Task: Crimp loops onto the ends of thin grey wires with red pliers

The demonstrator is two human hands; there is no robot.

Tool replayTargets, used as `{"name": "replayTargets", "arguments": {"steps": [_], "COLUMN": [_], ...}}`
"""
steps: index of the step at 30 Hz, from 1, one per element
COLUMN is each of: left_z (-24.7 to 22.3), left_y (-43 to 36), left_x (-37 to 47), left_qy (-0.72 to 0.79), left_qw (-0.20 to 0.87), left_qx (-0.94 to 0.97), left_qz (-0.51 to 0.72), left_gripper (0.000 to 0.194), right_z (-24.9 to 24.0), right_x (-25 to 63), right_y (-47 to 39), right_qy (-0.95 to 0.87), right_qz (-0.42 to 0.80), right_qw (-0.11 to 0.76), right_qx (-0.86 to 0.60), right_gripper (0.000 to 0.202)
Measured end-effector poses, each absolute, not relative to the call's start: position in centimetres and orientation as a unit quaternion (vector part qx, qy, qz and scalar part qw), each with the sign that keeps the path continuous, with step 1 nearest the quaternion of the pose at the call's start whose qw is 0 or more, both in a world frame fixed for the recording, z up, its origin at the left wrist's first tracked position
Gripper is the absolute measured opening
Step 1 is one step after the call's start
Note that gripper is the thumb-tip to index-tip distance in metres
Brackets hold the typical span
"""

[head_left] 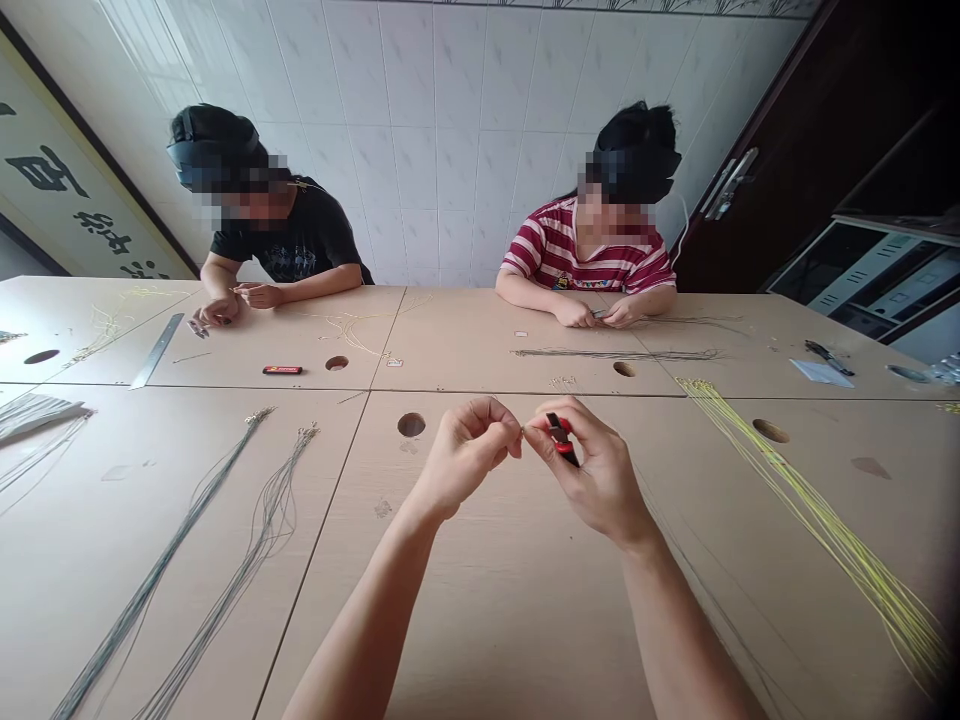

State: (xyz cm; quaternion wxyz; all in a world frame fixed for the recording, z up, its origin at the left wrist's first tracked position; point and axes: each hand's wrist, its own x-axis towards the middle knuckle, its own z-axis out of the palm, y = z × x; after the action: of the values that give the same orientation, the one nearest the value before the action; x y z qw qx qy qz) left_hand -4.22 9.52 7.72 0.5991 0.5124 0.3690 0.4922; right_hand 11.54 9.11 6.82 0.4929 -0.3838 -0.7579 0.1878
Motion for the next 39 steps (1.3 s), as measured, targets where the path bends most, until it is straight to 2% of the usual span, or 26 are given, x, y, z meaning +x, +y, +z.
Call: {"name": "replayTargets", "arguments": {"steps": [4,23,34,39], "left_z": [7.89,8.50,8.50,8.14], "left_y": [9.50,9.14,8.94,9.10], "left_x": [-4.30,-4.48,-4.35,-4.49], "left_qy": [0.366,0.376,0.405,0.391], "left_qw": [0.600,0.568,0.524,0.523], "left_qx": [0.511,0.532,0.575,0.572], "left_qz": [0.495,0.502,0.480,0.496], "left_gripper": [0.010,0.005,0.012,0.007], "right_z": [7.08,7.03,7.23,7.19], "right_x": [11.55,12.12,11.97,11.95], "right_y": [8.93,8.78,8.81,8.88], "right_qy": [-0.751,-0.748,-0.748,-0.746], "right_qz": [0.211,0.201,0.194,0.207], "right_qw": [0.491,0.491,0.498,0.496], "right_qx": [-0.388,-0.399,-0.393,-0.395], "right_gripper": [0.004,0.013,0.011,0.013]}}
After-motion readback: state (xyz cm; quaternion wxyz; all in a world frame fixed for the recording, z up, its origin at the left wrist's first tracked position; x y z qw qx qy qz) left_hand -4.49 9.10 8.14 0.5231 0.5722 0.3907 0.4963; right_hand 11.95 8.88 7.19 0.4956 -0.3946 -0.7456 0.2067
